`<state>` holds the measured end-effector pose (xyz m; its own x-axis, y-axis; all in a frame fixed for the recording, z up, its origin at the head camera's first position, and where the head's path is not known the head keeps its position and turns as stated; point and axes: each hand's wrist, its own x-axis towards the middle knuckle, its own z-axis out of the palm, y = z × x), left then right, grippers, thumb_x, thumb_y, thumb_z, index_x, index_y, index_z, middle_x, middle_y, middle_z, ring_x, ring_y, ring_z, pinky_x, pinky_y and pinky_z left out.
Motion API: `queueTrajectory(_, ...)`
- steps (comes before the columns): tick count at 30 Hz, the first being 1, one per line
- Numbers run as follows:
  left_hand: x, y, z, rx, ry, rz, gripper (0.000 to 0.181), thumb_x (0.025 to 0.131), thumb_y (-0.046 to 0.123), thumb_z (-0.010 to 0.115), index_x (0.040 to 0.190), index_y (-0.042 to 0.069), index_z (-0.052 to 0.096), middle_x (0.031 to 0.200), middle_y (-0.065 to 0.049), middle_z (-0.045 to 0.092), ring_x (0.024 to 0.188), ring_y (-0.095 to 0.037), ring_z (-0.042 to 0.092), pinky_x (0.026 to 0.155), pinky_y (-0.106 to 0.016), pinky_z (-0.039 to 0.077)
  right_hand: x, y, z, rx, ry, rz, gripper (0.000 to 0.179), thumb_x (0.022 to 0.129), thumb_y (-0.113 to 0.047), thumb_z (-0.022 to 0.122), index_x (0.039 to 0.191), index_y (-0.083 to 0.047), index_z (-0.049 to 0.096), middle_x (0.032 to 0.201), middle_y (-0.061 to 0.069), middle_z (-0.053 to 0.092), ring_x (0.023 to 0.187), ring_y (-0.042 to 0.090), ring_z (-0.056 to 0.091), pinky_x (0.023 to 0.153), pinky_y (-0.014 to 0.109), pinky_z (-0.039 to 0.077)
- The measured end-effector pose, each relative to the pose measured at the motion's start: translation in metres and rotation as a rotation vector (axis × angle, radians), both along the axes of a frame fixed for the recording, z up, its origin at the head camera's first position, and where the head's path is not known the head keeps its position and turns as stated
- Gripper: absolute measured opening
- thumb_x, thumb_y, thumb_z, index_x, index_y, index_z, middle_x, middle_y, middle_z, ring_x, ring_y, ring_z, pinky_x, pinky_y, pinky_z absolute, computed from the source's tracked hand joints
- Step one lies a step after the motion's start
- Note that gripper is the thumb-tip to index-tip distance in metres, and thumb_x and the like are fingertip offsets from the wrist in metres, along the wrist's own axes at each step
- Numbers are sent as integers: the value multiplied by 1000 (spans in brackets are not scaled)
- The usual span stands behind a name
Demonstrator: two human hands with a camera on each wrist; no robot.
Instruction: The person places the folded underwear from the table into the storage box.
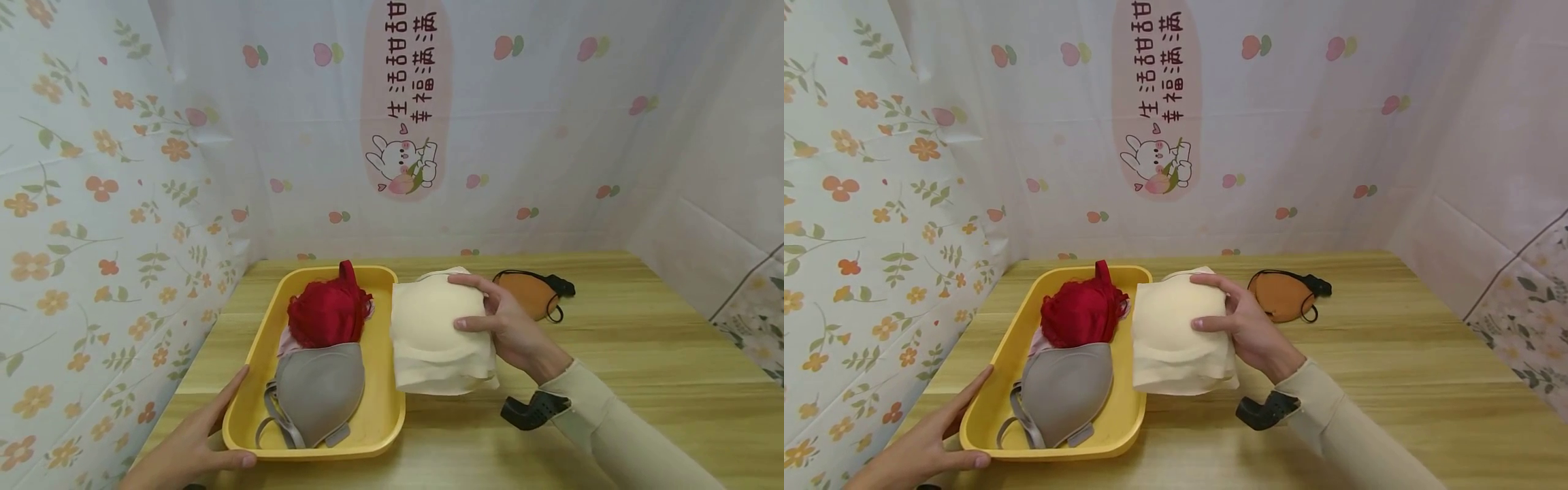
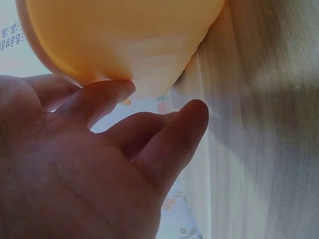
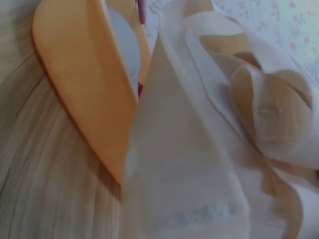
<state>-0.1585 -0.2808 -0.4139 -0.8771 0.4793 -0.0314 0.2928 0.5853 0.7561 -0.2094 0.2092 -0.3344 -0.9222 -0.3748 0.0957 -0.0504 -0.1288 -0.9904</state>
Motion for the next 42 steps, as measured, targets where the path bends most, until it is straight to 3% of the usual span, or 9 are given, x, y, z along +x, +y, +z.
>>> queueTrajectory(9, 0, 1, 1, 2, -33, 2, 109, 88, 19, 78, 163, 17, -1, 160, -38, 19, 125, 23, 30, 90, -11, 48, -8, -30, 5, -32, -2, 27, 70, 87, 8, 68, 149, -15, 44, 161, 9, 25, 129, 25, 50, 91, 40, 59)
queueTrajectory(19, 1, 2, 3, -11, -17, 5, 110, 88, 19, 78, 163, 18, -2, 161, -37, 19, 126, 23, 29, 90, -12, 47, -9, -66, 7, -59, -111, 99, 78, 85, 13, 60, 154, -13, 36, 164, 6, 22, 135, 25, 43, 96, 36, 56)
queueTrajectory(25, -1, 4, 6, -6, -62, 14, 109, 89, 22, 78, 163, 20, -2, 162, -35, 17, 123, 25, 29, 91, -11, 46, -17, -85, 6, -39, -143, 134, 74, 86, 14, 50, 153, -14, 37, 163, 6, 23, 136, 28, 41, 99, 33, 53)
queueTrajectory(32, 1, 4, 5, -26, -60, 21, 111, 88, 21, 78, 163, 17, -3, 161, -37, 17, 123, 24, 29, 91, -11, 47, -21, -111, 1, -34, -178, 225, 70, 91, 12, 52, 154, -12, 34, 159, 14, 30, 128, 27, 49, 104, 46, 52)
queueTrajectory(39, 2, 5, 4, 10, -79, 12, 110, 89, 19, 77, 163, 17, -5, 161, -38, 15, 122, 22, 35, 89, -13, 49, -21, -134, -2, 18, -188, 237, 66, 91, 9, 58, 151, -14, 39, 150, 18, 40, 115, 27, 59, 97, 49, 56)
queueTrajectory(42, 2, 5, 5, -5, -80, 18, 110, 90, 20, 77, 163, 18, -5, 161, -38, 17, 120, 21, 38, 88, -13, 50, -20, -145, -9, 107, -154, 207, 63, 91, 10, 60, 147, -13, 43, 148, 16, 42, 114, 26, 58, 98, 47, 56)
